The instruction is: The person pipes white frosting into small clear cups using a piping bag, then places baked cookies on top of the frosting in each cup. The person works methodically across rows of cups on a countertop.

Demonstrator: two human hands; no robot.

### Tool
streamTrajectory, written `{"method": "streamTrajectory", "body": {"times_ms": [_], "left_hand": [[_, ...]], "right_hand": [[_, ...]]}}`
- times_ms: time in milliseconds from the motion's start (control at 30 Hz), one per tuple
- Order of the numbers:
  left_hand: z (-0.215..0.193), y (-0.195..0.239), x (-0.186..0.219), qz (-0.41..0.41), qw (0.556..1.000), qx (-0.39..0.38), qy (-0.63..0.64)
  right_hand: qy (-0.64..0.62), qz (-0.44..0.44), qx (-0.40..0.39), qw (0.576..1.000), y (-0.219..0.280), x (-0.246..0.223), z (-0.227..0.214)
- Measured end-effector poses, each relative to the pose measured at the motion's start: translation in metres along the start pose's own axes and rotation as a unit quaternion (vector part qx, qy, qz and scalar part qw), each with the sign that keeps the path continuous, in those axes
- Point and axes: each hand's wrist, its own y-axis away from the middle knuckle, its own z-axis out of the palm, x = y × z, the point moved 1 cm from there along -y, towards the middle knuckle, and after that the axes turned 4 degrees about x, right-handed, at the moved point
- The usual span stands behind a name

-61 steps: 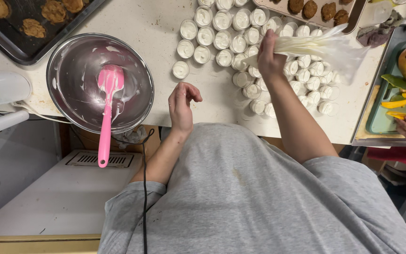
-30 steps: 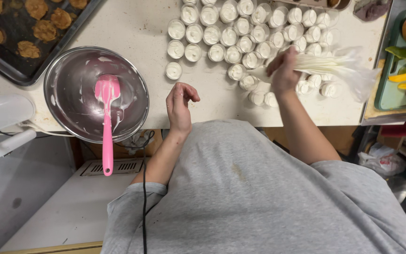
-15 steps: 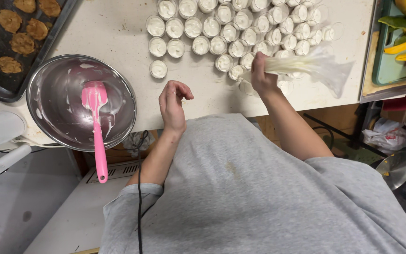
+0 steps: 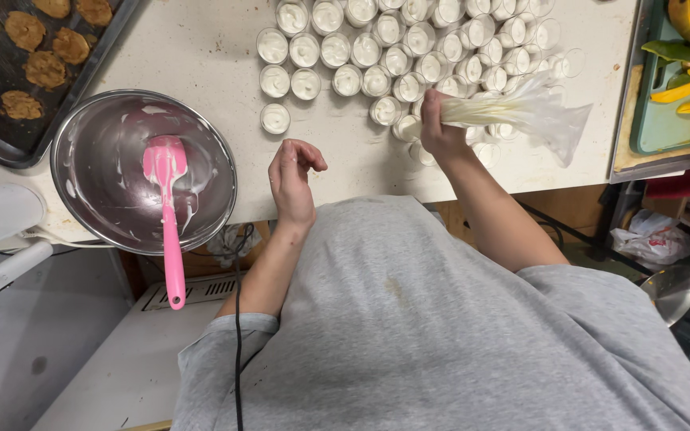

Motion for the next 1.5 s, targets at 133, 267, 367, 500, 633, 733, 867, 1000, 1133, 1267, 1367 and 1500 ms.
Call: {"method": "streamTrajectory", "body": {"times_ms": [133,267,367,500,633,733,867,1000,1133,1267,1367,1500], "left_hand": [[0.002,0.001,-0.001,-0.002,1.000,-0.005,0.005],[0.000,0.001,-0.001,0.003,1.000,-0.002,0.007],[-0.001,0.002,-0.002,-0.001,1.000,0.003,0.019],[0.004,0.002,-0.005,-0.014,1.000,-0.009,0.021],[0.011,0.006,-0.008,-0.016,0.999,-0.027,0.016],[0.014,0.011,-0.007,-0.015,0.999,-0.033,0.006],[0.013,0.016,-0.004,-0.014,0.999,-0.031,-0.010],[0.010,0.019,-0.001,-0.013,0.999,-0.030,-0.010],[0.009,0.019,0.000,-0.009,1.000,-0.027,-0.004],[0.005,0.018,0.001,-0.009,1.000,-0.010,-0.002],[0.002,0.013,0.000,-0.012,1.000,-0.003,0.006],[0.001,0.006,-0.002,-0.013,1.000,0.009,0.017]], "right_hand": [[0.039,0.038,0.010,0.998,-0.004,0.004,-0.002],[-0.066,0.076,0.081,0.992,0.000,0.012,-0.023],[-0.143,0.110,0.136,0.974,0.017,0.017,-0.057],[-0.125,0.125,0.132,0.975,0.045,0.022,-0.075],[-0.065,0.114,0.125,0.983,0.056,0.027,-0.059],[0.033,0.076,0.099,0.992,0.056,0.019,-0.052],[0.057,0.044,0.083,0.994,0.054,0.006,-0.053],[0.072,0.051,0.110,0.990,0.055,0.007,-0.054],[0.018,0.066,0.125,0.990,0.055,0.008,-0.060],[-0.189,0.138,0.203,0.951,0.039,-0.011,-0.077],[-0.259,0.125,0.207,0.935,0.007,-0.032,-0.093],[-0.225,0.020,0.138,0.964,-0.036,-0.055,-0.089]]}}
